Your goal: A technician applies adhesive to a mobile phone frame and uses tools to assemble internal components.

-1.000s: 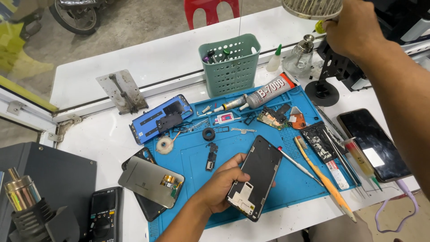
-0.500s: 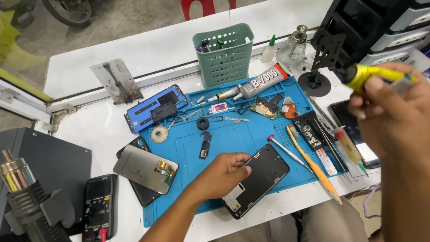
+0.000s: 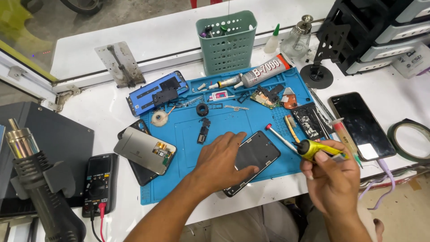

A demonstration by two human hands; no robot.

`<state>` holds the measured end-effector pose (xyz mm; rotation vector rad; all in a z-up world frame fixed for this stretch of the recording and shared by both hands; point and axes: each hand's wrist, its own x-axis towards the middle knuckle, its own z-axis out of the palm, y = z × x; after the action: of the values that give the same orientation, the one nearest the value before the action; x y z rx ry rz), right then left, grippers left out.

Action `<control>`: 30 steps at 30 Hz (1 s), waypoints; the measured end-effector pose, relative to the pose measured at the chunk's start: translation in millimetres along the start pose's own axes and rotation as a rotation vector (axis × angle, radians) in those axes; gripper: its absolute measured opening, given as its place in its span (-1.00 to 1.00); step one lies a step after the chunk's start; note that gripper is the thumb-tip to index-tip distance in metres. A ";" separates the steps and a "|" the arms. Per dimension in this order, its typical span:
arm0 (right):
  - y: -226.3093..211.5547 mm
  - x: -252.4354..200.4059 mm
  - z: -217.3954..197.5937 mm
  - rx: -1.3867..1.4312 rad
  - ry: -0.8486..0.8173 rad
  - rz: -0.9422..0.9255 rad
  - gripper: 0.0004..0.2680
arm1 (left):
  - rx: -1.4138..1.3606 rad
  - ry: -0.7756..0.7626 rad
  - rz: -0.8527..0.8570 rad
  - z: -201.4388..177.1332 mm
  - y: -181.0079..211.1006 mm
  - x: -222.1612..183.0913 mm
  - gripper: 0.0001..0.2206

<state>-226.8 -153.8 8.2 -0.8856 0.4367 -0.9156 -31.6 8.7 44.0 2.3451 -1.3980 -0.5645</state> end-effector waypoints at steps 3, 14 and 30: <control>12.9 -2.8 10.3 -0.002 0.056 0.056 -0.80 | 0.071 0.076 0.066 14.7 -4.4 1.4 -0.17; 58.5 -22.7 7.0 -0.125 -0.042 -0.261 -0.86 | 0.100 0.168 0.073 21.5 -5.6 8.7 -0.27; 43.4 -27.1 10.7 -0.450 -0.155 -0.570 -0.84 | 0.254 0.434 -0.283 -28.8 -18.7 40.8 -0.56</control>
<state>-213.3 -113.1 -21.6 -1.5303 0.2580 -1.2791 14.5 -16.4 53.2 2.6753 -0.9954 0.0678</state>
